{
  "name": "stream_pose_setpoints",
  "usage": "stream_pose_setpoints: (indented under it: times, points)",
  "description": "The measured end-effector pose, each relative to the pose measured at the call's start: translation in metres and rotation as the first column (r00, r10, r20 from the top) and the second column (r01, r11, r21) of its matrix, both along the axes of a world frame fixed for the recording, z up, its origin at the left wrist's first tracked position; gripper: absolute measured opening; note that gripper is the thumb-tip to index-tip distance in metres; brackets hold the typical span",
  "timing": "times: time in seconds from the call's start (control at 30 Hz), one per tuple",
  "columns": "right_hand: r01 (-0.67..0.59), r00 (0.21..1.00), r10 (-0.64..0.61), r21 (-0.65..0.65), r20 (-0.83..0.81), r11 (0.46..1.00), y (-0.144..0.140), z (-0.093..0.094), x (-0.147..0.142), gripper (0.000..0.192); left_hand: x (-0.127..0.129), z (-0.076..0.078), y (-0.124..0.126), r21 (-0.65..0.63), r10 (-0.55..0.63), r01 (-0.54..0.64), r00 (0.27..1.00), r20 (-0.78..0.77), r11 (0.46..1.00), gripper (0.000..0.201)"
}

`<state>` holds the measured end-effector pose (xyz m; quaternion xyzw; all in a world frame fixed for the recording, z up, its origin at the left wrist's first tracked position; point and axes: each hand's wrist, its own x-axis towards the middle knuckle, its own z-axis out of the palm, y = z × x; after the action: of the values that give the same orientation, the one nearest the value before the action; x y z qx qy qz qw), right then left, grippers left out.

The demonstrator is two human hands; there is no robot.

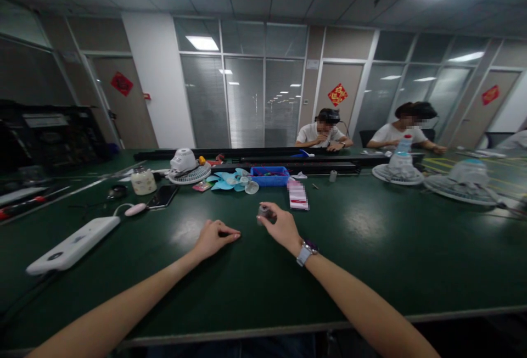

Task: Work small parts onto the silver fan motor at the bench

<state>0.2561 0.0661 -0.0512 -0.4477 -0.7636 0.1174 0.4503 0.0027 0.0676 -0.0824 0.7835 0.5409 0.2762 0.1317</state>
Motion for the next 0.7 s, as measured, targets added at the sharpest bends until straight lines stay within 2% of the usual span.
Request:
stream_pose_setpoints:
  times: [0.1, 0.2, 0.3, 0.4, 0.53, 0.63, 0.7]
  points:
    - [0.266, 0.964, -0.266, 0.079, -0.003, 0.961, 0.027, 0.007, 0.045, 0.042, -0.001, 0.001, 0.0, -0.002, 0.002, -0.002, 1.0, -0.027, 1.0, 0.029]
    - [0.512, 0.857, -0.515, 0.125, -0.013, 0.85, 0.055, 0.005, 0.099, 0.043, -0.001, 0.001, -0.001, 0.004, -0.008, 0.008, 1.0, -0.017, 1.0, 0.029]
    - [0.67, 0.736, -0.677, 0.137, 0.004, 0.73, 0.075, -0.007, 0.146, 0.042, -0.001, -0.001, 0.0, 0.009, -0.007, 0.007, 1.0, -0.011, 1.0, 0.028]
    - [0.713, 0.687, -0.725, 0.141, 0.057, 0.687, 0.087, -0.022, 0.175, 0.041, -0.001, -0.005, 0.003, 0.014, -0.003, 0.003, 1.0, -0.024, 1.0, 0.029]
    - [0.707, 0.696, -0.709, 0.064, 0.114, 0.705, 0.094, -0.035, 0.189, 0.04, -0.002, -0.005, 0.004, 0.011, -0.008, 0.008, 0.999, -0.036, 1.0, 0.032]
    - [0.717, 0.69, -0.71, 0.007, 0.137, 0.697, 0.094, -0.034, 0.187, 0.044, -0.001, -0.002, 0.002, 0.002, 0.001, -0.001, 1.0, -0.01, 1.0, 0.039]
    - [0.742, 0.657, -0.744, 0.071, 0.124, 0.667, 0.09, -0.027, 0.178, 0.053, 0.0, -0.001, 0.001, 0.008, 0.034, -0.035, 0.999, 0.033, 0.999, 0.042]
